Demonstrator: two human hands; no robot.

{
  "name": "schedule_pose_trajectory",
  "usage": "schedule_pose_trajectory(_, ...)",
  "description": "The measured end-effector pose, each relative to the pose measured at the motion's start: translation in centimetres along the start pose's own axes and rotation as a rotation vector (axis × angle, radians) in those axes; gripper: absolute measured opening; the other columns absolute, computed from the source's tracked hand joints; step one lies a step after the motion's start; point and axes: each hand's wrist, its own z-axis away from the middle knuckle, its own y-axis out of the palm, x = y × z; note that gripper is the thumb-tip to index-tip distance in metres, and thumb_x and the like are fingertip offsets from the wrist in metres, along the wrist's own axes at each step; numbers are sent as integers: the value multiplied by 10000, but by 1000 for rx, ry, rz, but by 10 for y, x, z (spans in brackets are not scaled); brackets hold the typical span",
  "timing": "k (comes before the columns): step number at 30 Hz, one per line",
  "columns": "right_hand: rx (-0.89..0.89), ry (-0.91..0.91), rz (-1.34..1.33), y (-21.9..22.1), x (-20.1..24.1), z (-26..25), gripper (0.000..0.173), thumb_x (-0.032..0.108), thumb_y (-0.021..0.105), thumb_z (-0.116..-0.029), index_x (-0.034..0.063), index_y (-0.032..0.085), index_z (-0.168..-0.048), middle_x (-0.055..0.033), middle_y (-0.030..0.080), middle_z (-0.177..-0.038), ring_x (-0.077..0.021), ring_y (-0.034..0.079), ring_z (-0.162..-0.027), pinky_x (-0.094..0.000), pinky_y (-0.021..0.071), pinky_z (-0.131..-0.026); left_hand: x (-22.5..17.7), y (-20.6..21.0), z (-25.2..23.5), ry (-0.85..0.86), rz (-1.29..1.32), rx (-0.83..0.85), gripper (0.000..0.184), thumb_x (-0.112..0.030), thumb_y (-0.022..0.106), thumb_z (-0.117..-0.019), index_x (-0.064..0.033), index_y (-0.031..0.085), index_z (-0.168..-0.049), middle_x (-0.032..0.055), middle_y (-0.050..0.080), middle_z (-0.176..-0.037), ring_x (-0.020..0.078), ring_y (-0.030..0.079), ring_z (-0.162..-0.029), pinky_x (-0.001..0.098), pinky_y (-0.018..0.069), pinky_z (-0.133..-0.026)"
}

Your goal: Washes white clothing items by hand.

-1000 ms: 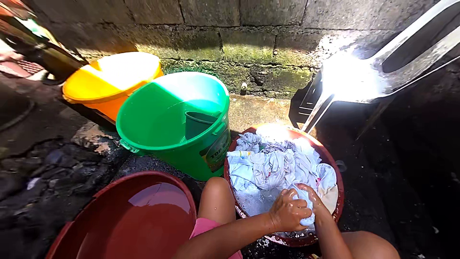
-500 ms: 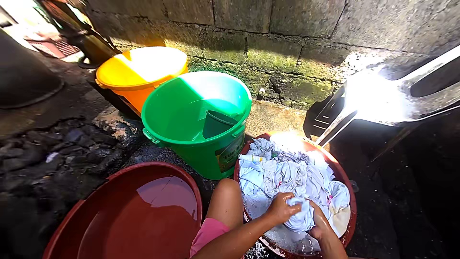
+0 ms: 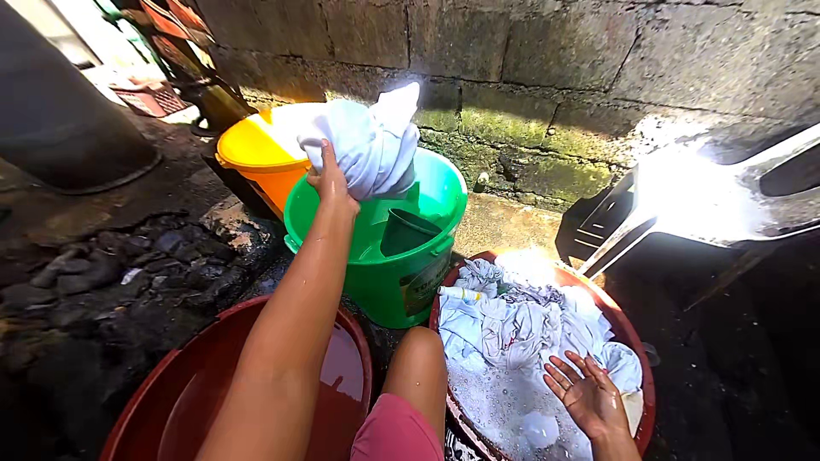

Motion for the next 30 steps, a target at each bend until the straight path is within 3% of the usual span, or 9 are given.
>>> schedule_pose_trajectory(3, -31, 11, 18, 1, -3, -1, 369, 289, 293, -1115, 93, 605, -1097, -103, 749, -929, -264, 756, -804, -411, 636, -711, 30, -14, -3, 85, -697, 155, 1059, -444, 697, -957, -45, -9, -1638, 294, 34, -1681, 454, 89, -1554, 636, 194, -1213)
schedule_pose_trajectory(6, -52, 26, 43, -1, -6, -2, 331, 252, 321, -1108, 86, 607, -1095, -106, 745, -919, -262, 751, -796, -407, 631, -703, 70, -12, 11, 275, -1298, 545, 955, -443, 780, -895, -163, 250, -1639, 295, -70, -1684, 587, -107, -1512, 855, 51, -1091)
schedule_pose_trajectory(8, -70, 30, 65, -3, -7, -3, 318, 247, 328, -1108, 91, 603, -1090, -98, 744, -908, -251, 749, -781, -395, 631, -694, 90, -3, 16, 222, -1541, 705, 881, -457, 761, -910, -277, 287, -1631, 308, -39, -1681, 610, -39, -1506, 864, 99, -1073)
schedule_pose_trajectory(9, -84, 30, 72, -4, -7, -3, 313, 246, 331, -1109, 88, 601, -1091, -98, 739, -899, -247, 746, -773, -393, 628, -688, 97, -1, 17, 206, -1604, 714, 854, -437, 752, -922, -276, 294, -1625, 359, 103, -1649, 628, 116, -1485, 855, 186, -1057)
schedule_pose_trajectory(11, -128, 28, 73, -6, -6, -1, 293, 241, 352, -1109, 81, 596, -1081, -103, 735, -879, -245, 741, -749, -391, 625, -665, 103, 2, 18, 238, -1690, 695, 714, -422, 713, -953, -165, 425, -1554, 381, 489, -1425, 577, 487, -1309, 777, 391, -982)
schedule_pose_trajectory(13, -155, 26, 76, -8, -5, 1, 273, 227, 367, -1110, 79, 594, -1084, -103, 736, -875, -240, 740, -739, -384, 624, -657, 102, 3, 15, 244, -1776, 732, 560, -452, 673, -975, -105, 588, -1406, 293, 621, -1314, 490, 580, -1249, 720, 443, -966)
schedule_pose_trajectory(18, -191, 26, 66, -7, -5, -2, 247, 218, 398, -1104, 64, 591, -1097, -107, 725, -871, -239, 730, -733, -382, 617, -653, 86, -19, -28, 95, -1371, 691, 577, -507, 530, -1047, 13, 629, -1279, 341, 615, -1261, 509, 592, -1195, 720, 432, -975)
schedule_pose_trajectory(22, -200, 39, 58, -5, -6, -4, 211, 195, 428, -1093, 52, 581, -1117, -118, 716, -874, -234, 724, -726, -376, 617, -654, 68, -47, -38, -257, -961, 512, 653, -597, 387, -1062, -76, 485, -1444, 248, 633, -1196, 309, 655, -906, 469, 537, -808)
schedule_pose_trajectory(30, -222, 27, 56, -9, -3, -4, 188, 177, 446, -1084, 49, 568, -1147, -111, 714, -861, -221, 723, -720, -366, 618, -653, 50, -64, -19, -502, -286, 381, 739, -709, 195, -1027, -199, 212, -1561, 147, 564, -1432, 238, 665, -1174, 349, 557, -941)
